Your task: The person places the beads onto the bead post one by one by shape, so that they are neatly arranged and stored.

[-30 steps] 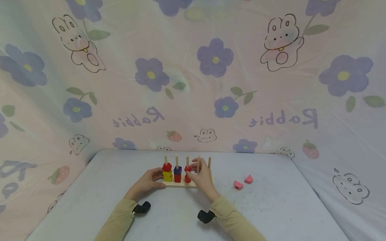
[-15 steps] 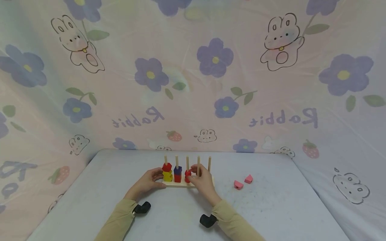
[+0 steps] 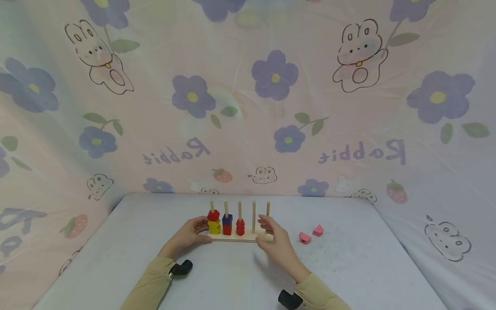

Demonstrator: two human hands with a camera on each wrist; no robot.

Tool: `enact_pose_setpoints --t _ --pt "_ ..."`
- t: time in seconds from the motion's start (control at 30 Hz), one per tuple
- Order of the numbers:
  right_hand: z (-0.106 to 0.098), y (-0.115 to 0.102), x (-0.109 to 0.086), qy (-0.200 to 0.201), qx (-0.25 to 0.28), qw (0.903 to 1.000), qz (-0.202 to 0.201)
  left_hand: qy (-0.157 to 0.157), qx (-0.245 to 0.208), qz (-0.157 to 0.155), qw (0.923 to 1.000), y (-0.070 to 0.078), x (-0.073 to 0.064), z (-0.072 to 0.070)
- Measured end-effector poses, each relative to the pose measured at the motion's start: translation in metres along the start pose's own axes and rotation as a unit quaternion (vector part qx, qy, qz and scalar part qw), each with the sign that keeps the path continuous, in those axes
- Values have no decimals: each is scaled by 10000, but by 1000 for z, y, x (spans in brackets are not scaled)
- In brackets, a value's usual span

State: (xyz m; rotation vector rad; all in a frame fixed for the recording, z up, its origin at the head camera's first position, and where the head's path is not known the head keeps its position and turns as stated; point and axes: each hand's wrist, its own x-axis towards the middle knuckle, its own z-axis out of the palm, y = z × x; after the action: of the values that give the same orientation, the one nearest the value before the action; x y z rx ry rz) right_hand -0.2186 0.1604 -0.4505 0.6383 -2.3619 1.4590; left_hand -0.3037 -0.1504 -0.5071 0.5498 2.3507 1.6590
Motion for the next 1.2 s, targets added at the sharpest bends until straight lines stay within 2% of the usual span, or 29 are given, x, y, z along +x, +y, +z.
enact_pose_setpoints --t 0.1,0.2,0.3,0.6,0.77,1.2 --pt "-13 3 -8 -4 -208 9997 -84 -22 -47 84 10000 0 0 0" --pt "-27 23 -17 50 -520 9986 -126 -43 -68 124 9999 -3 2 0" --pt "-44 32 -24 118 -848 9962 -149 -56 -46 189 9998 -4 2 1" --pt "-84 63 -36 256 -1557 9872 -228 0 -101 103 9999 -7 3 0" --pt "-92 76 -38 190 -1944 9806 -144 -15 -29 106 9999 -5 3 0" --pt "-97 92 -30 -13 -1913 9806 425 -53 -4 131 9999 -1 1 -1"
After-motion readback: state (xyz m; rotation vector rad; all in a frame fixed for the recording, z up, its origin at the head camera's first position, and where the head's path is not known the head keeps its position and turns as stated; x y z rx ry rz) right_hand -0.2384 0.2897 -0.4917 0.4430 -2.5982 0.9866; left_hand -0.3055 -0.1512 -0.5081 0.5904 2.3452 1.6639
